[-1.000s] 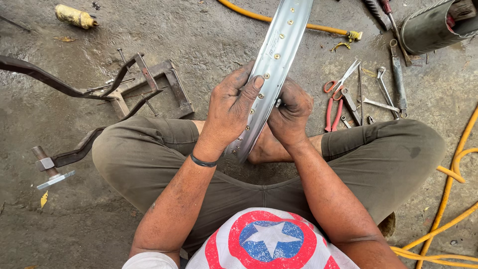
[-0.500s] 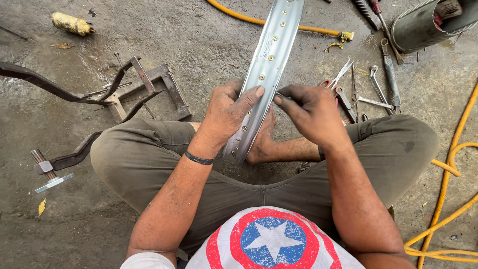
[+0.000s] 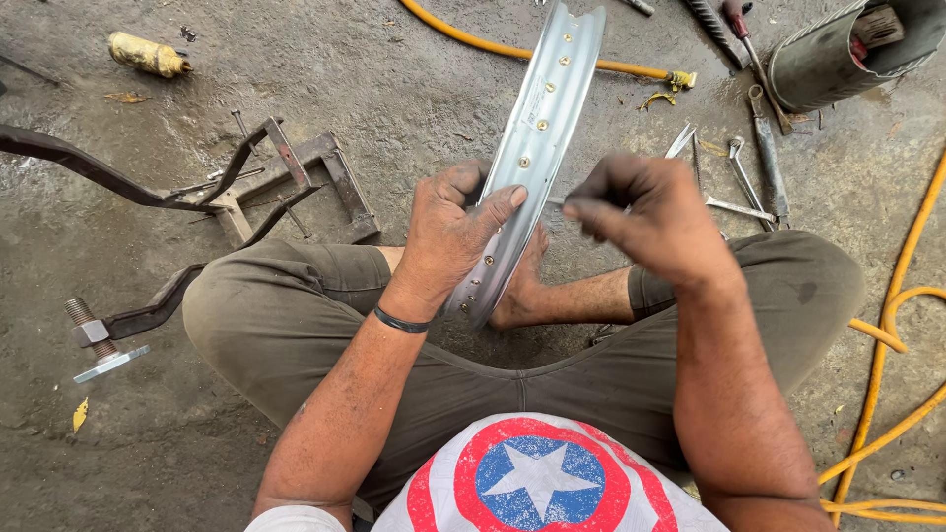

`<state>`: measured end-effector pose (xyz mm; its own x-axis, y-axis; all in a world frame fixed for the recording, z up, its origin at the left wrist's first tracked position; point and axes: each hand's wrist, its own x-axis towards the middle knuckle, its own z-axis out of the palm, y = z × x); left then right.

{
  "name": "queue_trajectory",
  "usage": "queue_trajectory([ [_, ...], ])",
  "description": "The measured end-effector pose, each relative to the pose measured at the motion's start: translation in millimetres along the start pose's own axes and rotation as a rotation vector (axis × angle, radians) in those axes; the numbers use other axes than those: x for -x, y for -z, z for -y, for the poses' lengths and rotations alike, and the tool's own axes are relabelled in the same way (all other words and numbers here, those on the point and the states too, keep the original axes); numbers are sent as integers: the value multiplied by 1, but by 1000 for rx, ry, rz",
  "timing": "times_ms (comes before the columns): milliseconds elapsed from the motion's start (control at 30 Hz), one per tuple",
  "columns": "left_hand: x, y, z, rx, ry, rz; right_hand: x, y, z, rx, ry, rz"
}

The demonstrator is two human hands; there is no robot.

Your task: The person sits on the floor and uses a small metal tool to tighten the nipples on a bicycle wheel rim. They rotate the wheel periodically to access different sections of the rim and continue the tightening process.

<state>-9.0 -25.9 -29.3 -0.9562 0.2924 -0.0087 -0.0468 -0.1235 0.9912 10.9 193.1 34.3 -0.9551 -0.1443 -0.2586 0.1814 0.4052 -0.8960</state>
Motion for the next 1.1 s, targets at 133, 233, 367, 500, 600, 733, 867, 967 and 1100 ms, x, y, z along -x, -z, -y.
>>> queue_trajectory([
  [133,-1,5,-1,6,84,21,8,-51,-18,-341,-4,140],
  [233,1,7,-4,260,195,93,3,-49,-34,-228,-7,80],
  [367,2,-2,-7,-4,60,22,-10,3,-33,146,182,-104],
  [500,4,-8,-7,-12,3,35,-8,24,-16,180,305,-111],
  [600,4,-5,-6,-48,1,22,3,-4,-12,-17,-17,62],
  [733,5,-2,-3,191,217,77,12,-51,-28,-243,86,77],
  [867,5,-7,-2,71,93,75,3,-20,-40,81,-62,-15],
  [967,7,-9,-2,36,61,45,0,14,-36,118,283,-124],
  [1100,8,-4,-2,-120,-13,51,8,18,-20,150,195,-107],
])
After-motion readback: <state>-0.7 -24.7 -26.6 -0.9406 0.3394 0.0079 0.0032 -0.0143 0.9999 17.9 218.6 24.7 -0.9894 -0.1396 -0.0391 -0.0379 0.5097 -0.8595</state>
